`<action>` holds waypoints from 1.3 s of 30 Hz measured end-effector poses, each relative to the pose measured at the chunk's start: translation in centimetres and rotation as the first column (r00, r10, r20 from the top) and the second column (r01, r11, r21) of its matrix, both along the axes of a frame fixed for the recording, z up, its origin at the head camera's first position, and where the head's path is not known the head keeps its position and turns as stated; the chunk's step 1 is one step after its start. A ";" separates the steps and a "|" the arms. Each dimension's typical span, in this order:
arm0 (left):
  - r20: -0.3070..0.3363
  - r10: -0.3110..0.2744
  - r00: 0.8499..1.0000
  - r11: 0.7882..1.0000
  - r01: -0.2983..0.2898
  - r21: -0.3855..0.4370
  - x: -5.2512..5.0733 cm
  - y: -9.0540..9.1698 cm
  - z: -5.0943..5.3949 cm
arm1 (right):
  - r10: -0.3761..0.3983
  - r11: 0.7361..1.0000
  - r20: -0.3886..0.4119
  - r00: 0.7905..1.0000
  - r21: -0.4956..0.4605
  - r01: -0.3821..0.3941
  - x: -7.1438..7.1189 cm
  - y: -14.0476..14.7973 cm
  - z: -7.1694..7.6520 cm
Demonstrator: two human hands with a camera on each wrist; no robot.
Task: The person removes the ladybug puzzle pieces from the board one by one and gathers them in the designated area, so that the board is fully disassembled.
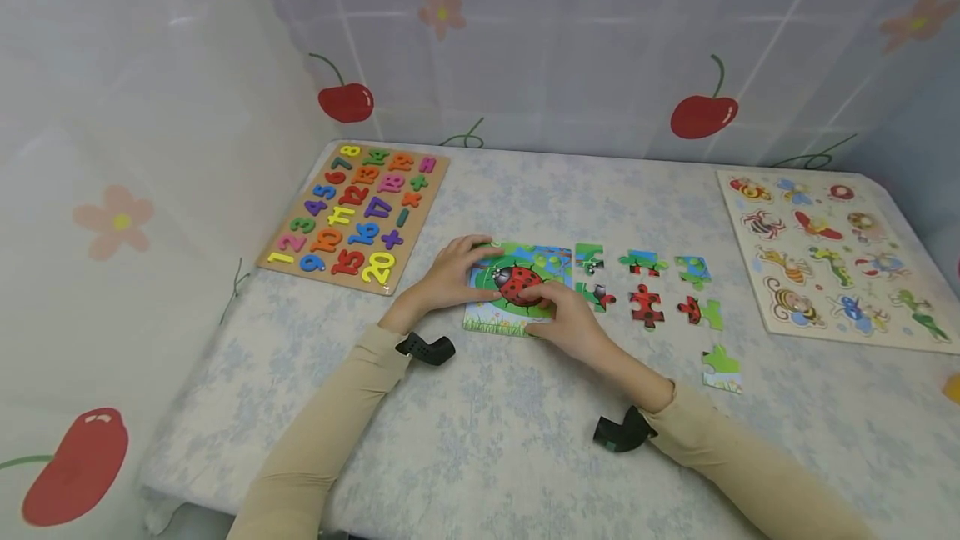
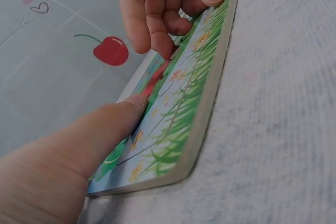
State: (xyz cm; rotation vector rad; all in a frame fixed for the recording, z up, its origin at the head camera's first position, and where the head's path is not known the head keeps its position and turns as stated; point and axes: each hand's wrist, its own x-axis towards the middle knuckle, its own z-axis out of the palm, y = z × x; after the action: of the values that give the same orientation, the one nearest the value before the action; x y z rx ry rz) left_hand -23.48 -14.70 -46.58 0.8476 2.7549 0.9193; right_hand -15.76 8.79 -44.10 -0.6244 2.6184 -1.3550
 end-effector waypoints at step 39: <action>-0.039 -0.022 0.999 1.000 0.022 0.005 0.0 -0.1 0.0 | -0.236 0.962 0.226 0.945 -0.085 0.260 5.2 14.1 1.4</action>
State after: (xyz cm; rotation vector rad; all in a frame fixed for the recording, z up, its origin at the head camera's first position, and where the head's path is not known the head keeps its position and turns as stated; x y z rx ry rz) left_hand -23.46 -14.76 -46.58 0.9047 2.7708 0.9170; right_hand -10.59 22.90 -42.67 -0.1483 2.5223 -1.5523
